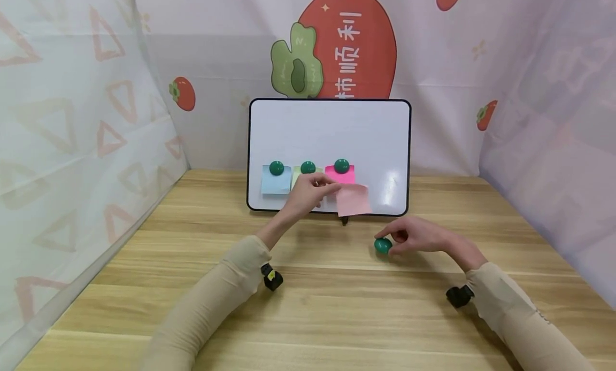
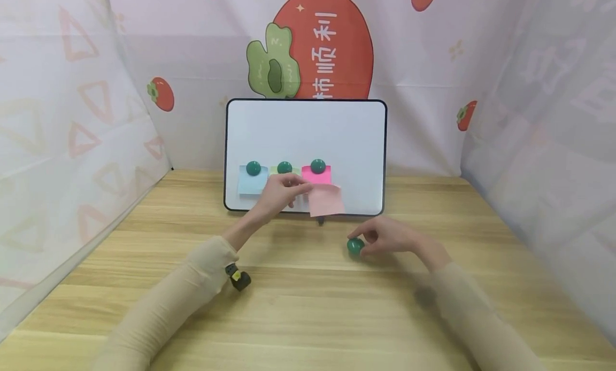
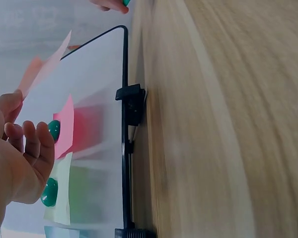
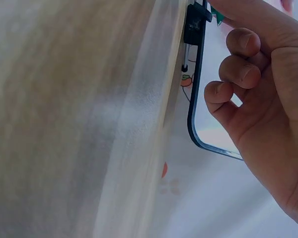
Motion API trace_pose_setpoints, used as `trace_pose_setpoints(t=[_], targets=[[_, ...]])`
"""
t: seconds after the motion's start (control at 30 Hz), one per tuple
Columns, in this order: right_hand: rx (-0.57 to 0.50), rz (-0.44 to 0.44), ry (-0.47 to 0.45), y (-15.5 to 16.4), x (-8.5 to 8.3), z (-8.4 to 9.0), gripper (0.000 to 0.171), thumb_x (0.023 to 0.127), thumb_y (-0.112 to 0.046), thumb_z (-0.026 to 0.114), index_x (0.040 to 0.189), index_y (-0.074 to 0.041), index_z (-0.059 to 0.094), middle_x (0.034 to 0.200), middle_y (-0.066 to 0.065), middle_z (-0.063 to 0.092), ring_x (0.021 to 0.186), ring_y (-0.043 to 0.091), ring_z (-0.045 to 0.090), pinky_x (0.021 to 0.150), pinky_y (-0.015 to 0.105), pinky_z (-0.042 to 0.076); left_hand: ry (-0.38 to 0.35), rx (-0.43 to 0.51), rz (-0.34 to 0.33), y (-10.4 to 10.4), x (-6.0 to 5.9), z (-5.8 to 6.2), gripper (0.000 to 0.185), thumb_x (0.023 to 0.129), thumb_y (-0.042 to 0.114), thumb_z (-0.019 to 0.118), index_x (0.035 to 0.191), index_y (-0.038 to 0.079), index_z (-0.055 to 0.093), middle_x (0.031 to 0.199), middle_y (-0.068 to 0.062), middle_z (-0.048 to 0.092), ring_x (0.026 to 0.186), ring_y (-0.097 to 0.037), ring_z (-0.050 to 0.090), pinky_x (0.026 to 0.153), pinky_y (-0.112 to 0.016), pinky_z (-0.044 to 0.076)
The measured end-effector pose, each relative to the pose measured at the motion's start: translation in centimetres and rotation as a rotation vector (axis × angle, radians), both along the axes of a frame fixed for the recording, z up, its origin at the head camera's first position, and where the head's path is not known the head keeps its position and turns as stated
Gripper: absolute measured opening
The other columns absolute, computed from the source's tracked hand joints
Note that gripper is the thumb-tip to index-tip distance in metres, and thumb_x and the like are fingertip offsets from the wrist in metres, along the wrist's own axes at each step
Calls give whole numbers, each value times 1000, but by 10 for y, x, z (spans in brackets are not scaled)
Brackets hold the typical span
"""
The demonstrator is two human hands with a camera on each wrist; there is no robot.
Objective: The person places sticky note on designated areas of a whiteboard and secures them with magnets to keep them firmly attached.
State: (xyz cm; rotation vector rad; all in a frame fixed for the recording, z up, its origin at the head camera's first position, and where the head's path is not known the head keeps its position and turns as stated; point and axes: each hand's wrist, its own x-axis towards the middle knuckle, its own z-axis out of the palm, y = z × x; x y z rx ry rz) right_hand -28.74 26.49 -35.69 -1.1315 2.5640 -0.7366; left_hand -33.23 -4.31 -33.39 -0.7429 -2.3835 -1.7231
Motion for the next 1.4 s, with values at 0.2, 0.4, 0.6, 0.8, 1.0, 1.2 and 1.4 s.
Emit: trace_pose_setpoints(t=[0.2, 0.4, 0.6, 0.8, 1.0, 1.2, 1.4], targets=[[-6, -40, 45, 1, 0, 8, 40, 86, -25, 78, 123, -12, 70, 75, -8, 48, 69, 6, 46, 60, 22, 39, -47, 48, 9, 16, -14, 5, 20, 91, 34, 72, 98, 15, 77, 93, -25, 59, 58, -15, 42, 51, -30, 41], [-31, -74, 128, 1, -1, 15, 39, 85, -27, 79, 122, -19, 71, 74, -10, 45, 68, 5, 44, 60, 22, 38, -48, 56, 39, 34, -26, 6, 21, 91, 33, 73, 98, 14, 77, 98, -20, 68, 61, -14, 45, 56, -26, 39], [-154, -64, 322, 1, -8, 17, 40, 82, -13, 81, 121, -11, 71, 72, -11, 45, 65, 4, 42, 57, 21, 38, -41, 49, 49, 49, -34, 5, 19, 90, 30, 74, 98, 13, 76, 87, -6, 70, 68, -12, 52, 59, -23, 43], [-248, -81, 519, 0, -21, 21, 44, 76, 0, 82, 118, -5, 71, 71, -8, 43, 64, 3, 39, 55, 20, 35, -83, 60, 68, 58, -37, 6, 14, 92, 30, 72, 94, 16, 75, 66, -5, 61, 50, -14, 53, 46, -25, 41], [-298, -101, 598, -1, -35, 25, 47, 74, 1, 84, 119, -3, 70, 69, -7, 44, 62, 4, 38, 54, 19, 34, -122, 79, 102, 64, -41, 8, 14, 92, 27, 72, 94, 14, 75, 61, -5, 62, 47, -14, 58, 47, -26, 47], [-349, -126, 646, -2, -44, 27, 46, 73, 3, 83, 118, 0, 71, 67, -7, 42, 60, 4, 36, 53, 20, 32, -171, 79, 152, 73, -45, 11, 16, 92, 26, 73, 98, 12, 75, 61, -3, 60, 45, -11, 56, 45, -21, 47], [-350, -166, 680, -2, -47, 27, 45, 74, 2, 84, 117, 0, 71, 66, -6, 44, 60, 5, 37, 53, 19, 31, -194, 64, 218, 84, -47, 13, 15, 91, 25, 73, 99, 13, 75, 62, -2, 62, 44, -9, 55, 44, -20, 46]])
